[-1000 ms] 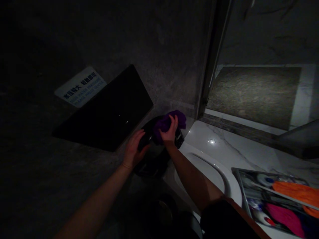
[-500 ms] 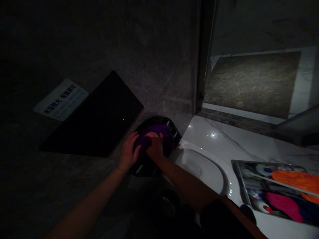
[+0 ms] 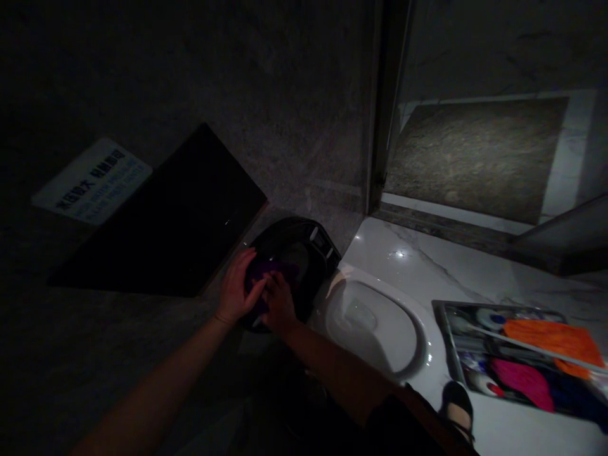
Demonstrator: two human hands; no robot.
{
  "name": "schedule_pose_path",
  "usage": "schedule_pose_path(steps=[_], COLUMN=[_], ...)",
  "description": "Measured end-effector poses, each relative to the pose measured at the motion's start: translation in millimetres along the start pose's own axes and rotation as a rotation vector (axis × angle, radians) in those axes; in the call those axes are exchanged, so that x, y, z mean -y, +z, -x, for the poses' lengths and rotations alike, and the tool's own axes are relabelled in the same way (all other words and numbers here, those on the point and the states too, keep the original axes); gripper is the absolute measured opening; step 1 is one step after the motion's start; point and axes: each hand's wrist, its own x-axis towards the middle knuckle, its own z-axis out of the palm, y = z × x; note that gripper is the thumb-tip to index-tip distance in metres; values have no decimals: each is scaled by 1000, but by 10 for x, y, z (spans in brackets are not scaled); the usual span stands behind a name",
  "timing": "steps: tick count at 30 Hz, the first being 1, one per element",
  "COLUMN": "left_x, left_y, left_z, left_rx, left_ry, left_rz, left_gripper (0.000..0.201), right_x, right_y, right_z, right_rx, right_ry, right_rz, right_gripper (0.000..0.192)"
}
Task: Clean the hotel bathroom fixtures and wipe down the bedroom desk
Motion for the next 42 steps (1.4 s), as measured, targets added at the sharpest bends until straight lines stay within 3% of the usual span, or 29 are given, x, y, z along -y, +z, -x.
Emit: schedule_pose_path(steps=[2, 3, 6, 9, 11, 13, 16, 19, 24, 28, 31, 34, 36, 37, 39, 40, 42], left_x=[-14, -21, -34, -27, -16, -3, 9, 2, -20, -29, -51, -68, -62, -53, -31, -20, -5], left_y=[2, 4, 9, 5, 0, 0, 10, 20, 22, -2, -51, -92, -97, -93, -75, -65, -48], left_z=[-10, -14, -21, -17, -9, -2, 2, -5, -23, -41, -66, -97, -112, -116, -115, -111, -102], left_rx=[-8, -13, -14, -26, -36, -37, -40, -50, -42, -29, 30, 82, 84, 78, 71, 73, 78], left_ry=[-6, -14, -33, -8, 18, 27, 27, 33, 27, 93, 126, 149, 162, 167, 176, 176, 166], left_rz=[-2, -2, 11, 42, 62, 76, 85, 92, 24, -28, -74, -139, -176, -189, -204, -206, -200], left_gripper=[56, 56, 57, 59, 59, 59, 61, 62, 59, 61, 59, 57, 57, 57, 57, 58, 59], right_x=[-153, -278, -679, -804, -650, -383, -20, 116, 117, 183, 150, -120, -446, -634, -1004, -1164, -1404], right_y=[-200, -323, -615, -624, -479, -285, -39, 76, 20, -147, -259, -369, -480, -549, -699, -765, -842], right_z=[-89, -199, -626, -907, -896, -728, -317, 74, 393, 391, 438, 700, 952, 1056, 1122, 1055, 720], right_rx=[50, 8, -300, -564, -602, -505, -194, 99, 363, 435, 489, 614, 670, 635, 387, 203, -122], right_ry=[-26, 20, 377, 696, 699, 557, 248, 49, 41, 30, -57, -80, 116, 286, 630, 737, 765], right_rz=[30, 30, -49, -163, -185, -151, -44, 33, 111, 103, 48, -31, -93, -126, -184, -200, -202], right_gripper=[69, 65, 50, 48, 53, 60, 72, 76, 66, 70, 66, 59, 52, 48, 44, 46, 55])
